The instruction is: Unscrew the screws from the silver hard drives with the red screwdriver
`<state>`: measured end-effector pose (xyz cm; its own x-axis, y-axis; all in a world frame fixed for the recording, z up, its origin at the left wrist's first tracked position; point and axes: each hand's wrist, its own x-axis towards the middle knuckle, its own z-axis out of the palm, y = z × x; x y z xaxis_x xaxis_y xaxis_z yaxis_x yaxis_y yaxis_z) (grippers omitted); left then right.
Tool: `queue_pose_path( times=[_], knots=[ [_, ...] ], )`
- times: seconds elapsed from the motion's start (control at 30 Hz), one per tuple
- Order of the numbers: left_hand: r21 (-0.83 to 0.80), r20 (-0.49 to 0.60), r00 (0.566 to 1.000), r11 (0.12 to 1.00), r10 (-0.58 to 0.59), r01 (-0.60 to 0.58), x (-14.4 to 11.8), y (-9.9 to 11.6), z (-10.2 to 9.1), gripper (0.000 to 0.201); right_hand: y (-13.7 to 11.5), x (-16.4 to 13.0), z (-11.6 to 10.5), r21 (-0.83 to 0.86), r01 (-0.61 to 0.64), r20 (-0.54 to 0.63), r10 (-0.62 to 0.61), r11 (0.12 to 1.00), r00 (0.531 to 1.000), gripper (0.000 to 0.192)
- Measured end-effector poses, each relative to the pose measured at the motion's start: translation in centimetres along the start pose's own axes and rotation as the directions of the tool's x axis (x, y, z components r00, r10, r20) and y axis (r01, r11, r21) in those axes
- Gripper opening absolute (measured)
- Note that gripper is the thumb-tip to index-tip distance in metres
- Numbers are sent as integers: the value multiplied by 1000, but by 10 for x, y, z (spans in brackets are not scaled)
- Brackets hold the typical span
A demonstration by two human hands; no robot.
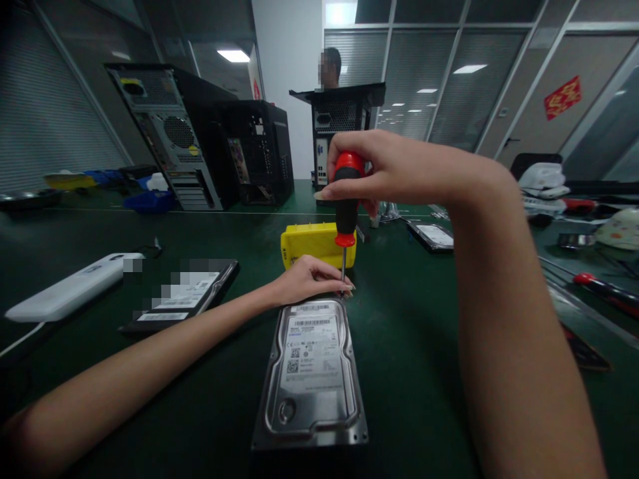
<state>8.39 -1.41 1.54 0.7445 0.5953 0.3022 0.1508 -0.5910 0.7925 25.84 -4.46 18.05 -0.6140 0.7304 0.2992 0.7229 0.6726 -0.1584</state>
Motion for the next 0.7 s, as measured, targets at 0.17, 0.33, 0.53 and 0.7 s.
queue_pose_path(
  times=[0.17,0.33,0.53,0.7],
  knots=[
    [-47,-54,999,999,-4,1,0,4,1,23,-5,0,1,-97,-68,-83,60,993,995,45],
    [-98,-99,995,995,-33,23,0,6,2,23,-11,1,2,-109,-47,-105,35,993,994,44],
    [-126,-102,994,991,-48,35,0,5,1,22,-7,0,2,-53,-22,-63,18,998,998,43],
    [-102,-84,996,995,-32,23,-1,6,3,22,-3,-1,1,-44,42,-48,-44,998,998,36]
  ],
)
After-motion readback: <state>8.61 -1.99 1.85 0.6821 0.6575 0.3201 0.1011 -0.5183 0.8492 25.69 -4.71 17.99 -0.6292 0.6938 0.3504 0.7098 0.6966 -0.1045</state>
